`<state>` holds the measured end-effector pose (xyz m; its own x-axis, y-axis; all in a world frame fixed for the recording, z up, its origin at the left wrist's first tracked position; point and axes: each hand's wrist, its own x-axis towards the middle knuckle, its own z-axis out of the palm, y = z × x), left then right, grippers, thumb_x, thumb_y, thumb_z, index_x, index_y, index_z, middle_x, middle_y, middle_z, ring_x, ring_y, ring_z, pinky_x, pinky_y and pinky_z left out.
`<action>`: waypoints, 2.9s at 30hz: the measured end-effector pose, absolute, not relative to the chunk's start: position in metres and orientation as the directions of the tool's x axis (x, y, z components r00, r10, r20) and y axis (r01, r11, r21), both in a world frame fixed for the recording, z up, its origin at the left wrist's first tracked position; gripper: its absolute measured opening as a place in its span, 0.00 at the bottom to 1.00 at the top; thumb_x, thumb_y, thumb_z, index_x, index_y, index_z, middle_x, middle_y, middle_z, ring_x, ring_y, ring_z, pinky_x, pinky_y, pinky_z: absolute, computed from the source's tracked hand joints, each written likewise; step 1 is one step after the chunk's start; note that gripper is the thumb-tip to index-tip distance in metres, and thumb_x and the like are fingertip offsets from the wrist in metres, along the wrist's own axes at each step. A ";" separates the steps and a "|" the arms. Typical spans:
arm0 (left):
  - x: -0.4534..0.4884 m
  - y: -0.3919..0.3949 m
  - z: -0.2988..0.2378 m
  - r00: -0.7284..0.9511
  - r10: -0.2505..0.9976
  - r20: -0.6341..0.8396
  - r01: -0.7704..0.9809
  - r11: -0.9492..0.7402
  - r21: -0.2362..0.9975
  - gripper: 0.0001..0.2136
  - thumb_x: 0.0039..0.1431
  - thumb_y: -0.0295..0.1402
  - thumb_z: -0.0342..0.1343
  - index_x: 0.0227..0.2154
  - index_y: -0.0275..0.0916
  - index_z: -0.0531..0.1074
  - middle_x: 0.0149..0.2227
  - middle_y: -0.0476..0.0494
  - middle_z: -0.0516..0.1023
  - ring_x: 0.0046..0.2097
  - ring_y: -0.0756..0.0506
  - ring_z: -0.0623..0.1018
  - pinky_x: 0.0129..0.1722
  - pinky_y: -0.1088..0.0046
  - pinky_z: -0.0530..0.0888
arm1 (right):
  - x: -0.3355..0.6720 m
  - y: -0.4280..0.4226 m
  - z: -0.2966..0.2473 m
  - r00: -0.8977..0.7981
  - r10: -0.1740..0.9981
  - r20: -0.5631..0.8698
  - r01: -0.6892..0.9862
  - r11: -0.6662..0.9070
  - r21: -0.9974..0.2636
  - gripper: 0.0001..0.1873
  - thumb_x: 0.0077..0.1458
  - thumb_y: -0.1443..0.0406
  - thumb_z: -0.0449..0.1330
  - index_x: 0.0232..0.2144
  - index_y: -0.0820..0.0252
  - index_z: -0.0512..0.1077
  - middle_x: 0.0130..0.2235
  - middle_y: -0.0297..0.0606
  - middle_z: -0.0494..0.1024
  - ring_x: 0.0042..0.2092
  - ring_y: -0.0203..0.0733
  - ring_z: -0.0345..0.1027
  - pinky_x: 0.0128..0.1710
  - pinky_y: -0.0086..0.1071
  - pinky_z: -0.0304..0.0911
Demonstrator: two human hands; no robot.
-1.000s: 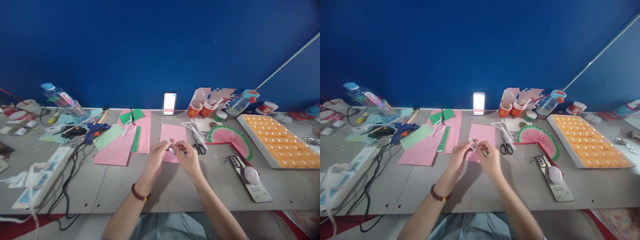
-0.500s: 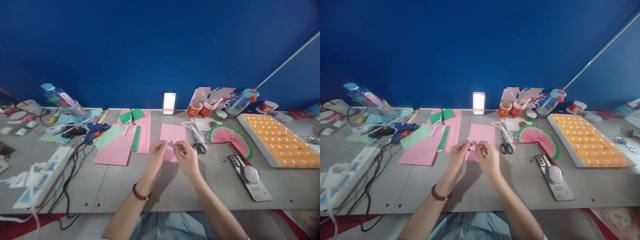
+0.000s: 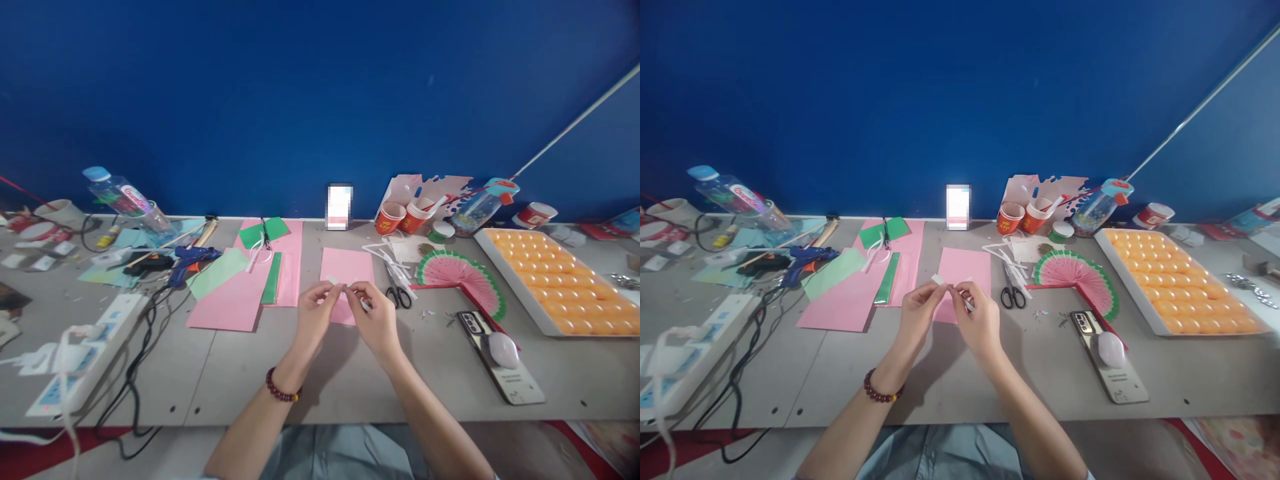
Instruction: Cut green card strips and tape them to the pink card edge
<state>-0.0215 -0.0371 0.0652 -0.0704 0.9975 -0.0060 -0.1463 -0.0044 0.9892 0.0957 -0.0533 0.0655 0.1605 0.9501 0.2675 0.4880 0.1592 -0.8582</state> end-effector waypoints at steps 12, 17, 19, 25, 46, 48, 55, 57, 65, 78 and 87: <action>-0.025 -0.034 0.063 -0.063 0.998 0.023 -0.134 -0.031 0.990 0.13 0.51 0.40 0.60 0.17 0.38 0.71 0.23 0.50 0.67 0.30 0.49 0.66 0.32 0.73 0.63 | 0.094 -0.055 0.066 0.132 0.955 0.265 0.545 0.154 -0.824 0.09 0.58 0.59 0.53 0.32 0.56 0.70 0.30 0.35 0.77 0.32 0.38 0.69 0.31 0.27 0.62; -0.025 -0.034 0.063 -0.066 0.998 0.005 -0.141 -0.014 0.990 0.13 0.50 0.40 0.60 0.18 0.38 0.72 0.23 0.49 0.68 0.31 0.49 0.67 0.33 0.73 0.63 | 0.093 -0.056 0.069 0.134 0.955 0.266 0.560 0.148 -0.815 0.09 0.58 0.58 0.52 0.32 0.55 0.70 0.32 0.35 0.77 0.33 0.38 0.70 0.31 0.28 0.62; -0.025 -0.034 0.064 -0.071 0.997 0.004 -0.146 -0.014 0.989 0.13 0.50 0.40 0.60 0.18 0.38 0.72 0.23 0.49 0.68 0.31 0.49 0.67 0.34 0.73 0.64 | 0.093 -0.055 0.068 0.132 0.957 0.260 0.558 0.145 -0.817 0.10 0.58 0.58 0.53 0.32 0.55 0.70 0.32 0.35 0.77 0.33 0.38 0.70 0.31 0.28 0.62; -0.024 -0.035 0.067 -0.057 0.998 0.001 -0.161 -0.011 0.987 0.13 0.51 0.40 0.60 0.18 0.38 0.71 0.23 0.49 0.66 0.30 0.49 0.65 0.32 0.73 0.63 | 0.094 -0.054 0.066 0.130 0.960 0.250 0.553 0.139 -0.822 0.10 0.58 0.58 0.53 0.32 0.55 0.70 0.31 0.36 0.77 0.33 0.39 0.71 0.30 0.28 0.62; -0.025 -0.036 0.071 0.023 0.999 -0.049 -0.224 0.053 0.973 0.13 0.54 0.42 0.55 0.31 0.38 0.79 0.41 0.39 0.79 0.45 0.42 0.74 0.37 0.71 0.68 | 0.096 -0.053 0.064 0.138 0.945 0.296 0.588 0.162 -0.792 0.08 0.58 0.60 0.51 0.33 0.56 0.68 0.31 0.35 0.76 0.33 0.39 0.70 0.31 0.29 0.60; -0.023 -0.037 0.069 0.032 0.999 0.006 -0.203 0.000 0.979 0.10 0.53 0.40 0.57 0.30 0.39 0.79 0.40 0.40 0.79 0.45 0.42 0.74 0.40 0.70 0.69 | 0.096 -0.053 0.064 0.142 0.946 0.293 0.588 0.157 -0.794 0.08 0.58 0.61 0.51 0.33 0.56 0.68 0.31 0.35 0.76 0.33 0.39 0.70 0.30 0.28 0.60; -0.021 -0.037 0.062 -0.035 0.997 0.065 -0.173 -0.070 0.982 0.09 0.51 0.39 0.61 0.24 0.40 0.78 0.36 0.42 0.77 0.43 0.42 0.74 0.44 0.68 0.69 | 0.092 -0.055 0.066 0.131 0.943 0.307 0.587 0.176 -0.790 0.08 0.58 0.61 0.51 0.32 0.55 0.68 0.31 0.36 0.76 0.33 0.39 0.70 0.30 0.29 0.61; -0.022 -0.036 0.061 -0.042 0.996 0.078 -0.199 -0.085 0.976 0.09 0.51 0.39 0.61 0.23 0.39 0.78 0.36 0.42 0.76 0.42 0.43 0.74 0.44 0.67 0.69 | 0.091 -0.055 0.066 0.130 0.944 0.303 0.588 0.173 -0.790 0.08 0.58 0.61 0.51 0.33 0.55 0.68 0.31 0.36 0.76 0.33 0.39 0.70 0.31 0.29 0.61; -0.021 -0.037 0.061 -0.074 0.995 0.066 -0.203 -0.080 0.976 0.10 0.53 0.40 0.59 0.24 0.38 0.77 0.30 0.45 0.73 0.37 0.46 0.72 0.39 0.70 0.68 | 0.091 -0.055 0.066 0.109 0.956 0.274 0.555 0.170 -0.815 0.08 0.59 0.60 0.50 0.35 0.56 0.67 0.32 0.36 0.76 0.32 0.38 0.69 0.29 0.28 0.60; -0.023 -0.035 0.064 -0.112 0.993 -0.023 -0.244 -0.005 0.970 0.10 0.50 0.39 0.61 0.21 0.38 0.76 0.29 0.45 0.77 0.38 0.45 0.74 0.41 0.69 0.69 | 0.091 -0.054 0.065 0.066 0.958 0.280 0.518 0.207 -0.830 0.08 0.59 0.61 0.49 0.32 0.56 0.66 0.33 0.36 0.76 0.32 0.37 0.68 0.32 0.28 0.61; -0.024 -0.036 0.066 -0.121 0.992 -0.028 -0.223 0.000 0.975 0.11 0.50 0.39 0.61 0.21 0.37 0.77 0.29 0.44 0.78 0.38 0.44 0.75 0.41 0.68 0.69 | 0.091 -0.055 0.064 0.079 0.965 0.251 0.549 0.168 -0.819 0.08 0.60 0.61 0.49 0.33 0.55 0.66 0.34 0.36 0.76 0.33 0.39 0.69 0.29 0.28 0.60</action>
<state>-0.0235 -0.0357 0.0660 -0.1210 0.9923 -0.0277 -0.2235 0.0000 0.9747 0.0908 -0.0550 0.0635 0.0787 0.9649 0.2506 0.5489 0.1679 -0.8188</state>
